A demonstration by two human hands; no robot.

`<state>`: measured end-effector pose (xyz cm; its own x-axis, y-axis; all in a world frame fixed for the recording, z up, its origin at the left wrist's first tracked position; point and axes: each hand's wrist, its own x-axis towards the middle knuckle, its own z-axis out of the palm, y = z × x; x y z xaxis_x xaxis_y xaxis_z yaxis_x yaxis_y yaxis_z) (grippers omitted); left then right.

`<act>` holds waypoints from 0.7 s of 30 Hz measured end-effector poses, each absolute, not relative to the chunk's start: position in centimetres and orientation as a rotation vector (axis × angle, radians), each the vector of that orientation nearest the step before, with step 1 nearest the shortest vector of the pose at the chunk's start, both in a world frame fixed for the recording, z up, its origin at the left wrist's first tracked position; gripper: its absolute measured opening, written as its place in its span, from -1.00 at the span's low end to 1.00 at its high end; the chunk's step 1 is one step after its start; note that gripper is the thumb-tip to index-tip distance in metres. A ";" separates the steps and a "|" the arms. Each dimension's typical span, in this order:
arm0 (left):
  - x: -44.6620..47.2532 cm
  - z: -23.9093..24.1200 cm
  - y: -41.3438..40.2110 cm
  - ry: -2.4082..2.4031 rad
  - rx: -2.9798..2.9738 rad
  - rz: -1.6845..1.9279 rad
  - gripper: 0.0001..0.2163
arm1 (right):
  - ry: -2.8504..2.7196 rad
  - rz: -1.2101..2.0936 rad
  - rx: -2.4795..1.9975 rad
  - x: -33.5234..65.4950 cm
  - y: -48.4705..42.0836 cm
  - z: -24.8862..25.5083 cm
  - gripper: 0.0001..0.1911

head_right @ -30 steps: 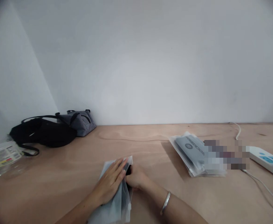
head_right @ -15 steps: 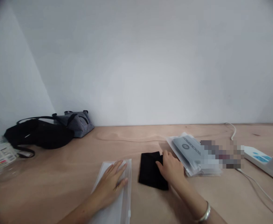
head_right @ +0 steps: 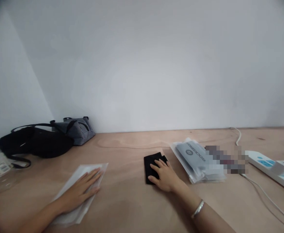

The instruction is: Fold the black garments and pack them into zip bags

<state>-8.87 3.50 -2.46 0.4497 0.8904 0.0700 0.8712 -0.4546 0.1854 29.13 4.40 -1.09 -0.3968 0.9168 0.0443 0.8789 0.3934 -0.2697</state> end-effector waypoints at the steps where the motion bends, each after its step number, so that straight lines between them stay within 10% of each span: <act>1: -9.8 -2.3 3.6 1.584 2.559 0.241 -0.51 | -2.434 0.318 -1.598 29.3 4.6 -1.1 -0.44; 15: 1.6 -1.3 0.5 1.448 2.540 0.216 -0.45 | -1.881 0.067 -2.016 28.7 5.0 -0.6 -0.41; 21: 1.9 -2.6 0.2 1.486 2.531 0.267 -0.37 | -1.935 0.116 -1.430 24.2 3.9 2.5 -0.57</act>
